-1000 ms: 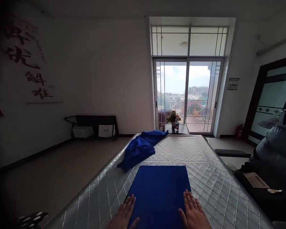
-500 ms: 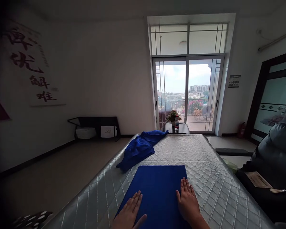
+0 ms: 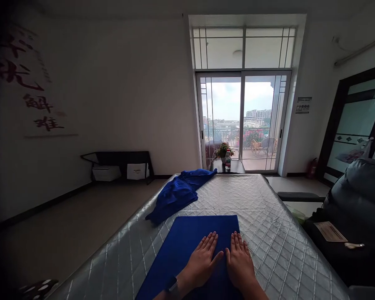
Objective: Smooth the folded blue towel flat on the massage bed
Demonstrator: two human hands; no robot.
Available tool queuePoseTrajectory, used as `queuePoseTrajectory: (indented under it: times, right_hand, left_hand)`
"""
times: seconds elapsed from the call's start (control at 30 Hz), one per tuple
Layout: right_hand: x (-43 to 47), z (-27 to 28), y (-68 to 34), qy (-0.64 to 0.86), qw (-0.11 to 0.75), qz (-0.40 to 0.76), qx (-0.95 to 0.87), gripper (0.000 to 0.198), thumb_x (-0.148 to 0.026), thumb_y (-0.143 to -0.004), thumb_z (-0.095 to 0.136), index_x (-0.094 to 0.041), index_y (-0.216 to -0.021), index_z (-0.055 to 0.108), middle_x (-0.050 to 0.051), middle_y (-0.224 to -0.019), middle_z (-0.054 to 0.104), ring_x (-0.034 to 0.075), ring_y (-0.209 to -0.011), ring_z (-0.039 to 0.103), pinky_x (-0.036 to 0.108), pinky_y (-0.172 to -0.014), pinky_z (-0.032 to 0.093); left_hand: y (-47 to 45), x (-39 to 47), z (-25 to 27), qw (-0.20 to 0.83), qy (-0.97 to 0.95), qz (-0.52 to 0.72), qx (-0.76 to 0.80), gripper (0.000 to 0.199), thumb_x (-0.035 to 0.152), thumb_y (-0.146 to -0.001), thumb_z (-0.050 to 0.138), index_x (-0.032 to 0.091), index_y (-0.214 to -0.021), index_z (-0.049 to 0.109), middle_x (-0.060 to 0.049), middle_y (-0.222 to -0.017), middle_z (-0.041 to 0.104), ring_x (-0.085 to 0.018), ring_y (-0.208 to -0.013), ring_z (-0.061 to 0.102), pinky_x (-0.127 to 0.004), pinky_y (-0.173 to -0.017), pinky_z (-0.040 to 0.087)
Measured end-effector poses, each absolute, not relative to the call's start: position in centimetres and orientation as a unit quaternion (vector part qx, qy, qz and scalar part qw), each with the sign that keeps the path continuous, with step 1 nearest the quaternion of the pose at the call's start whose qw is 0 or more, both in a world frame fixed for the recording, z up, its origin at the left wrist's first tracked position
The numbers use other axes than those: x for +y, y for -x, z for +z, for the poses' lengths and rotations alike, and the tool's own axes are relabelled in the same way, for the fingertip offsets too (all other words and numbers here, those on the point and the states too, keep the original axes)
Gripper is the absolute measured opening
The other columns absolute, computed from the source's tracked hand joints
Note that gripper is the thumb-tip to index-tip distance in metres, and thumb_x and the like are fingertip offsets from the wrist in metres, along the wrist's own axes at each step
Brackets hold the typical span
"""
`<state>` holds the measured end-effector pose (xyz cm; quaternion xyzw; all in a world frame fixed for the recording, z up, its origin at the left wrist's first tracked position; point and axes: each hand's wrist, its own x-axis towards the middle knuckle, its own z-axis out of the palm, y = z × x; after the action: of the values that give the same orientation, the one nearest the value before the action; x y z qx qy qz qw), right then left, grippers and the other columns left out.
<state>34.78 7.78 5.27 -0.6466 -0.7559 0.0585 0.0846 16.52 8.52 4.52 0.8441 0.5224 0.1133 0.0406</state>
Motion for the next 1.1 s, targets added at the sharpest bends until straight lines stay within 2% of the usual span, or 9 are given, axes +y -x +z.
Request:
queuePoseTrajectory:
  times: [0.2, 0.37, 0.47, 0.6, 0.77, 0.93, 1.1]
  right_hand:
    - [7.9, 5.2, -34.7, 0.651, 0.091, 0.061, -0.751, 0.067, -0.039, -0.101, 0.017, -0.005, -0.158, 0.024, 0.012, -0.167, 0.019, 0.021, -0.155, 0.015, 0.042, -0.127, 0.013]
    - [8.0, 5.1, -34.5, 0.653, 0.079, 0.062, -0.751, 0.066, -0.037, -0.101, 0.017, -0.004, -0.158, 0.023, 0.012, -0.167, 0.018, 0.022, -0.155, 0.014, 0.043, -0.127, 0.013]
    - [7.9, 5.3, -34.5, 0.653, 0.064, 0.06, -0.752, 0.066, -0.038, -0.102, 0.015, -0.004, -0.159, 0.022, 0.011, -0.167, 0.017, 0.021, -0.156, 0.013, 0.042, -0.127, 0.012]
    - [7.9, 5.5, -34.7, 0.646, 0.05, 0.065, -0.759, 0.068, -0.042, -0.102, 0.015, -0.006, -0.159, 0.02, 0.01, -0.168, 0.015, 0.022, -0.156, 0.012, 0.042, -0.127, 0.014]
    - [9.9, 6.7, -34.8, 0.644, 0.017, 0.051, -0.763, 0.069, -0.042, -0.101, 0.016, -0.004, -0.158, 0.027, 0.013, -0.167, 0.02, 0.025, -0.156, 0.014, 0.046, -0.127, 0.013]
    - [14.0, 7.9, -34.0, 0.639, 0.051, 0.04, -0.766, 0.069, -0.042, -0.101, 0.019, -0.003, -0.158, 0.028, 0.013, -0.167, 0.019, 0.023, -0.156, 0.01, 0.042, -0.127, 0.009]
    - [16.6, 6.8, -33.8, 0.636, 0.067, 0.053, -0.767, 0.07, -0.042, -0.101, 0.017, -0.002, -0.158, 0.025, 0.012, -0.167, 0.019, 0.02, -0.156, 0.011, 0.037, -0.127, 0.011]
  left_hand:
    - [-7.5, 7.6, 4.7, 0.014, -0.784, 0.089, 0.614, 0.071, 0.056, -0.106, 0.018, 0.01, -0.159, 0.027, -0.015, -0.166, 0.027, -0.027, -0.155, 0.025, -0.049, -0.125, 0.028]
    - [-2.3, 7.5, 2.8, -0.026, -0.751, 0.106, 0.652, 0.072, 0.057, -0.105, 0.021, 0.008, -0.157, 0.031, -0.017, -0.165, 0.029, -0.029, -0.153, 0.027, -0.049, -0.125, 0.027]
    - [-1.7, 7.6, 1.9, -0.035, -0.743, 0.133, 0.655, 0.073, 0.06, -0.104, 0.022, 0.01, -0.158, 0.03, -0.017, -0.164, 0.032, -0.03, -0.153, 0.029, -0.051, -0.124, 0.03]
    - [-1.7, 7.7, 2.0, -0.003, -0.738, 0.13, 0.662, 0.078, 0.065, -0.102, 0.021, 0.011, -0.159, 0.027, -0.015, -0.166, 0.027, -0.028, -0.154, 0.026, -0.049, -0.125, 0.028]
    - [-1.5, 8.1, 1.5, -0.008, -0.737, 0.134, 0.663, 0.08, 0.066, -0.101, 0.021, 0.01, -0.159, 0.027, -0.014, -0.166, 0.026, -0.028, -0.154, 0.026, -0.05, -0.125, 0.028]
    - [-1.3, 8.9, -0.1, -0.041, -0.736, 0.155, 0.657, 0.075, 0.063, -0.102, 0.026, 0.014, -0.158, 0.031, -0.014, -0.164, 0.033, -0.029, -0.152, 0.029, -0.051, -0.123, 0.032]
    - [-1.1, 9.2, -0.9, -0.042, -0.74, 0.144, 0.656, 0.074, 0.061, -0.103, 0.025, 0.011, -0.158, 0.031, -0.014, -0.165, 0.03, -0.029, -0.152, 0.029, -0.05, -0.124, 0.032]
